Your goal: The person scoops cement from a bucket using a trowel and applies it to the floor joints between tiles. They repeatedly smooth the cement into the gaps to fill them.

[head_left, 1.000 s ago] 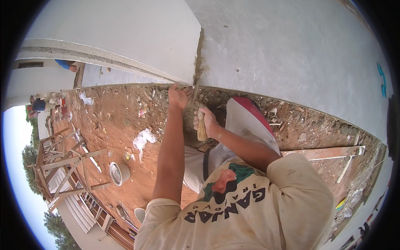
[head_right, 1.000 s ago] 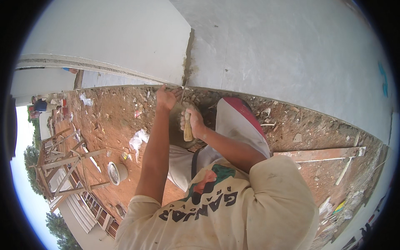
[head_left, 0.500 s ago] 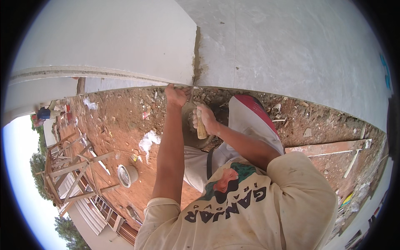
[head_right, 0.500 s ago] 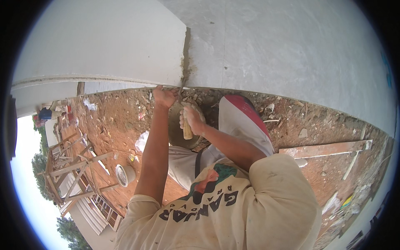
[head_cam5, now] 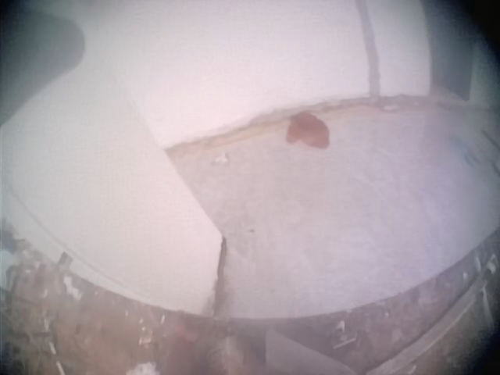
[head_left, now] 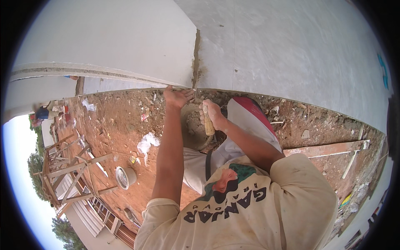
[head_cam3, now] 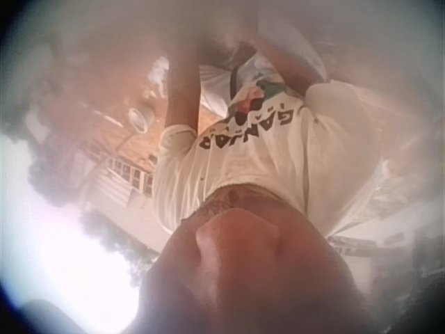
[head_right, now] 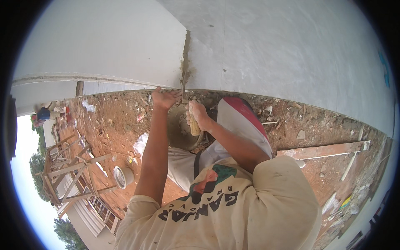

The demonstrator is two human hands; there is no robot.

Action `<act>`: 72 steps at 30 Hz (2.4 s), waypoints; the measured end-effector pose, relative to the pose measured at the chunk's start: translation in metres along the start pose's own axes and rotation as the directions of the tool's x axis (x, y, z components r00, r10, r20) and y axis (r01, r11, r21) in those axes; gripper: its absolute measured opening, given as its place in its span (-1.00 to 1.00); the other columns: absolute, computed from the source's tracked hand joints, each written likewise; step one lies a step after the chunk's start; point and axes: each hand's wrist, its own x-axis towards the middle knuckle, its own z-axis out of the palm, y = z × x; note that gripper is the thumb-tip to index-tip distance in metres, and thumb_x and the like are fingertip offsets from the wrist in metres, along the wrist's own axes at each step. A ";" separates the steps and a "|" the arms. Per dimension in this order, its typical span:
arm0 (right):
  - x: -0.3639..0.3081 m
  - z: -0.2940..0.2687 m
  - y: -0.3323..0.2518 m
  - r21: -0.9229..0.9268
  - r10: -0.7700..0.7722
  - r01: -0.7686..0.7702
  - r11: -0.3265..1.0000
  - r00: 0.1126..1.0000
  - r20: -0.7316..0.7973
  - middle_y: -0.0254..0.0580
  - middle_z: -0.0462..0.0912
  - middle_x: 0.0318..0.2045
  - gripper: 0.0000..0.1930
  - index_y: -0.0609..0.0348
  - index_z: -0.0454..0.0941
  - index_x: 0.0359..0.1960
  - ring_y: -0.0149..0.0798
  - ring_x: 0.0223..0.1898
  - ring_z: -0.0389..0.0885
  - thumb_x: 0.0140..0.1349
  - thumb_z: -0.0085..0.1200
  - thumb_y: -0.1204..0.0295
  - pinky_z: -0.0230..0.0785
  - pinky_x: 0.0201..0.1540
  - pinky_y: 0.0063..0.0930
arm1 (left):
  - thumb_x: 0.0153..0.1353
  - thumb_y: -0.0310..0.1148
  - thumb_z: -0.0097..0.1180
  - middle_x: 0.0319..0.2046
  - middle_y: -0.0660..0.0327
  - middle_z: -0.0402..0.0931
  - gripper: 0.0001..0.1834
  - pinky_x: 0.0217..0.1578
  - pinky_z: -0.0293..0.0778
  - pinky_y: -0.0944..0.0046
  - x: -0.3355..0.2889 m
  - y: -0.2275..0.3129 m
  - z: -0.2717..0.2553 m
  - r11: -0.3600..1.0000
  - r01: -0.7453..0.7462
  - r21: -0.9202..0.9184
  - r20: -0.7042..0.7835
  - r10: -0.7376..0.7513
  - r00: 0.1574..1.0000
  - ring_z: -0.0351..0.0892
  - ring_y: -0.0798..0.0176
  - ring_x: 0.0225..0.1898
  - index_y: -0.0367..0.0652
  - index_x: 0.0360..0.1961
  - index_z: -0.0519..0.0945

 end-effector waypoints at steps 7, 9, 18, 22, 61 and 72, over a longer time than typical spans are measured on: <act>0.028 -0.018 -0.007 0.049 0.026 -0.027 0.998 0.999 0.029 -0.31 0.43 -0.54 -0.69 0.09 0.43 -0.28 -0.34 -0.62 0.41 0.28 -0.02 0.09 0.35 -0.55 -0.35 | 0.41 0.08 -0.39 0.47 -0.44 -0.38 -0.05 0.46 -0.42 -0.25 0.005 0.001 -0.009 1.000 0.002 -0.013 0.018 -0.002 1.000 -0.39 -0.38 0.52 -0.53 0.45 -0.37; 0.034 -0.019 -0.007 0.071 0.042 -0.046 0.996 0.997 0.068 -0.32 0.42 -0.55 -0.69 0.08 0.43 -0.28 -0.34 -0.62 0.39 0.28 -0.02 0.09 0.33 -0.55 -0.36 | 0.41 0.10 -0.39 0.47 -0.44 -0.40 -0.04 0.47 -0.42 -0.24 0.004 -0.001 -0.009 1.000 0.007 -0.019 0.020 -0.006 1.000 -0.41 -0.37 0.52 -0.52 0.45 -0.39; 0.043 -0.023 -0.009 0.163 0.090 -0.131 0.978 0.966 0.241 -0.38 0.37 -0.59 -0.70 0.04 0.41 -0.34 -0.39 -0.65 0.30 0.28 -0.04 0.08 0.24 -0.58 -0.42 | 0.42 0.08 -0.43 0.47 -0.42 -0.37 -0.08 0.47 -0.41 -0.26 -0.001 -0.005 0.004 1.000 -0.021 -0.013 -0.042 0.020 0.999 -0.38 -0.34 0.53 -0.53 0.45 -0.33; 0.024 -0.020 -0.012 0.111 0.092 -0.135 0.985 0.941 0.327 -0.41 0.35 -0.60 -0.70 0.03 0.42 -0.35 -0.41 -0.66 0.29 0.29 -0.04 0.07 0.23 -0.59 -0.45 | 0.44 0.08 -0.43 0.47 -0.41 -0.33 -0.09 0.47 -0.37 -0.28 -0.002 -0.002 0.001 0.999 -0.032 -0.001 -0.043 0.032 0.999 -0.34 -0.34 0.52 -0.52 0.45 -0.32; 0.024 -0.055 -0.078 -0.135 -0.062 0.080 0.988 0.989 0.133 -0.31 0.47 -0.49 -0.61 0.13 0.45 -0.04 -0.37 -0.55 0.45 0.48 -0.17 0.04 0.41 -0.48 -0.39 | 0.28 -0.31 0.11 0.06 -0.18 0.57 -0.48 0.17 0.39 0.03 -0.171 -0.075 -0.245 0.050 -0.125 0.991 0.001 0.928 0.373 0.53 -0.12 0.14 -0.45 0.18 0.46; 0.082 -0.034 -0.032 0.155 -0.018 -0.024 0.988 0.965 0.262 -0.39 0.36 -0.57 -0.64 0.04 0.42 -0.26 -0.43 -0.63 0.33 0.41 -0.10 0.01 0.26 -0.59 -0.47 | 0.26 -0.30 0.13 -0.02 -0.15 0.62 -0.53 0.09 0.46 0.03 -0.175 -0.077 -0.242 0.037 -0.074 0.997 -0.008 0.931 0.364 0.61 -0.12 0.03 -0.42 0.11 0.53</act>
